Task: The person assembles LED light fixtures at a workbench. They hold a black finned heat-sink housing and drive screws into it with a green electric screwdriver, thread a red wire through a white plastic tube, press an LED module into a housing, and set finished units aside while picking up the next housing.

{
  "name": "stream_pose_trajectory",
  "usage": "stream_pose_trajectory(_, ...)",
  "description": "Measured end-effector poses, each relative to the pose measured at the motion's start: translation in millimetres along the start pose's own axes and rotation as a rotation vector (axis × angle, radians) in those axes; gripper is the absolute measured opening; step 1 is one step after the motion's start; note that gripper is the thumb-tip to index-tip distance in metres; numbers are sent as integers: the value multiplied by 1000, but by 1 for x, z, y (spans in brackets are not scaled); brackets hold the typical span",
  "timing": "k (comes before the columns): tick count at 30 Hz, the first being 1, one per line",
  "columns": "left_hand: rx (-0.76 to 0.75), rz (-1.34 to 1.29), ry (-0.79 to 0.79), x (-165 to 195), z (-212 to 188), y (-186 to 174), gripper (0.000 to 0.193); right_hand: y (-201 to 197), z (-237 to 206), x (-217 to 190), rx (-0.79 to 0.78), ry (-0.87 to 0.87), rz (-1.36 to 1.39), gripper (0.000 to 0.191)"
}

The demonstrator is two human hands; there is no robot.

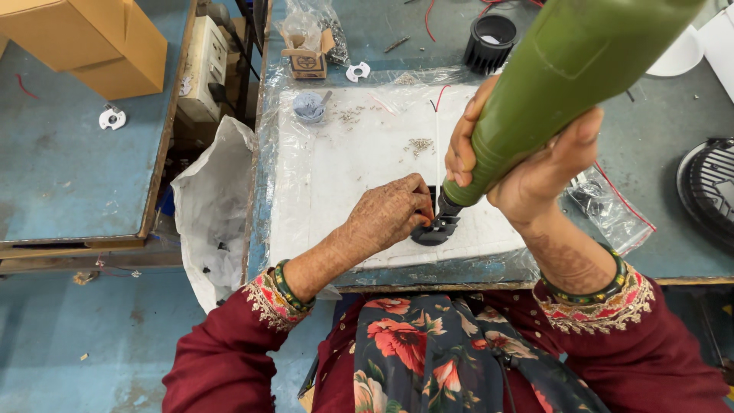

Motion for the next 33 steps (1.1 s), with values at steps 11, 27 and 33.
stream_pose_trajectory(11,306,-40,176,1,-46,7,31,12,-10,-1,27,8,-23,107)
stream_pose_trajectory(27,434,364,231,1,-63,34,48,21,-7,-8,10,56,-50,110)
stream_pose_trajectory(33,440,335,225,2,-65,35,51,22,-6,-3,-1,60,-15,106)
Point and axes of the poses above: each hand's wrist, its own z-axis towards the middle knuckle, its own y-axis out of the palm, x = y × z, the point moved 7 cm from there along z, towards the middle knuckle, and after that the axes turned 5 degrees about x, right-handed, at the moved point
